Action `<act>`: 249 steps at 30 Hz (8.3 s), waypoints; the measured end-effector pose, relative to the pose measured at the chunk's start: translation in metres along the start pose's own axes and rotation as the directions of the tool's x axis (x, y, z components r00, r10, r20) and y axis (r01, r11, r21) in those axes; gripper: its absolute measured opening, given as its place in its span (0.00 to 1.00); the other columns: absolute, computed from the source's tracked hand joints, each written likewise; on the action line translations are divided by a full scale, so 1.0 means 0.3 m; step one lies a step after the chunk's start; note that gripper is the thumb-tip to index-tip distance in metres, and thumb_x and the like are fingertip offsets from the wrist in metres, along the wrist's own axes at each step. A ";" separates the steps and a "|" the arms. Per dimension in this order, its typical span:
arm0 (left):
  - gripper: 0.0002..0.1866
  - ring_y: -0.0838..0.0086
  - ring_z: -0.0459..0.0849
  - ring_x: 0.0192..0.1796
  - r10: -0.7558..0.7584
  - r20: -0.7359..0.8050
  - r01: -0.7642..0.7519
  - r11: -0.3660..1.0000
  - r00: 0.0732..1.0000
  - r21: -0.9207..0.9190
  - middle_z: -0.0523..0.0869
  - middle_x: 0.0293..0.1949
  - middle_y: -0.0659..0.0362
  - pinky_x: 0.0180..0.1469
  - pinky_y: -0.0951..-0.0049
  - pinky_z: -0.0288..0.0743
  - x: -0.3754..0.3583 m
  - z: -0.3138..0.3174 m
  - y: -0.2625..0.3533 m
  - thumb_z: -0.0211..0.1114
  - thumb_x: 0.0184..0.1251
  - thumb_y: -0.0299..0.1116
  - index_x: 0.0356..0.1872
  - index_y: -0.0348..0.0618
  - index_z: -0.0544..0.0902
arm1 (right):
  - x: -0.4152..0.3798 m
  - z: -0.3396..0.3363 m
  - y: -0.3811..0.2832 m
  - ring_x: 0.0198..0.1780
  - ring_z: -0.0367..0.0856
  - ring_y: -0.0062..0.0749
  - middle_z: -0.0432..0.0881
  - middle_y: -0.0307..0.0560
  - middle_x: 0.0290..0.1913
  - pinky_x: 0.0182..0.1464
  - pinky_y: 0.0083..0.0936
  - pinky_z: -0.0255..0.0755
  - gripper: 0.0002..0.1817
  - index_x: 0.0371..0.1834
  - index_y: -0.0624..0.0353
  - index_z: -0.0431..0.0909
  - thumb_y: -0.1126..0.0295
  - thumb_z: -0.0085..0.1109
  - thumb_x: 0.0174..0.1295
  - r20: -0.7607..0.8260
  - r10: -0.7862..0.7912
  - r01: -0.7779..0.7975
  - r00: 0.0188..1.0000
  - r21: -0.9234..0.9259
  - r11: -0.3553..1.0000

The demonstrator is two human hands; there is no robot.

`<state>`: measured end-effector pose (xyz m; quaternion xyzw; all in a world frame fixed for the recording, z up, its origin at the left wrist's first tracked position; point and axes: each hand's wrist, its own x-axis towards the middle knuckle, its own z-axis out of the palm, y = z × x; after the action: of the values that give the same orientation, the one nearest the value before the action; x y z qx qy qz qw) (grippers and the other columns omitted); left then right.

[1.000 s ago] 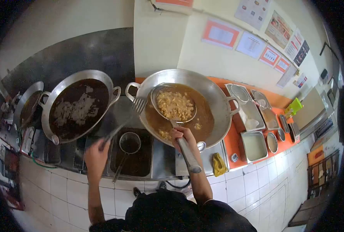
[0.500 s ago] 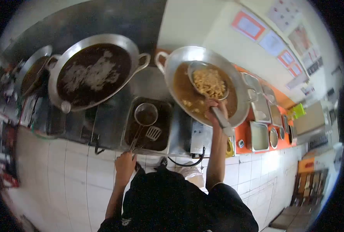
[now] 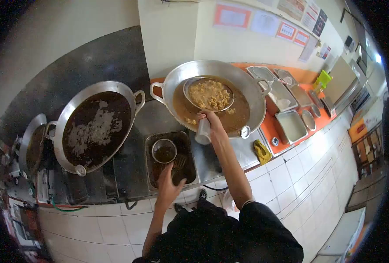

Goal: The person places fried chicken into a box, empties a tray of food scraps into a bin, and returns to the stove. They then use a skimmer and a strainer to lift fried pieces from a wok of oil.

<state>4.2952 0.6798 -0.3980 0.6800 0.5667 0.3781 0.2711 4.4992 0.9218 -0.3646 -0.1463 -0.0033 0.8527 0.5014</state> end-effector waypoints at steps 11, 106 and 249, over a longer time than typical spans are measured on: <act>0.06 0.84 0.64 0.19 -0.150 -0.522 -0.416 0.439 0.840 -0.796 0.67 0.19 0.67 0.23 0.83 0.63 0.656 0.053 0.439 0.52 0.59 0.26 0.26 0.46 0.66 | -0.048 0.176 0.164 0.34 0.74 0.26 0.75 0.42 0.31 0.35 0.23 0.71 0.13 0.38 0.61 0.73 0.63 0.41 0.64 0.058 -0.234 0.236 0.971 -0.433 0.870; 0.08 0.81 0.54 0.12 0.200 -0.721 -0.745 0.085 0.664 -0.662 0.59 0.11 0.64 0.16 0.81 0.49 0.534 -0.289 0.297 0.49 0.38 0.22 0.14 0.43 0.59 | -0.900 -0.408 0.485 0.19 0.75 0.55 0.73 0.63 0.18 0.21 0.44 0.68 0.28 0.55 0.73 0.49 0.77 0.45 0.51 -0.107 -0.243 -0.257 0.964 -0.608 -0.751; 0.11 0.83 0.51 0.08 -0.093 -0.873 -0.857 0.166 0.478 -0.487 0.57 0.08 0.66 0.13 0.85 0.50 0.730 -0.354 0.475 0.48 0.47 0.28 0.12 0.50 0.57 | -0.320 0.293 -0.365 0.21 0.76 0.32 0.74 0.49 0.23 0.21 0.27 0.70 0.30 0.64 0.55 0.57 0.74 0.47 0.54 0.489 -0.237 -0.415 0.839 0.295 -0.861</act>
<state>4.3042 0.8572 -0.1789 0.2928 0.0565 0.9299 0.2155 4.6140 0.9065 -0.2400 0.5886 0.7451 0.3103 0.0455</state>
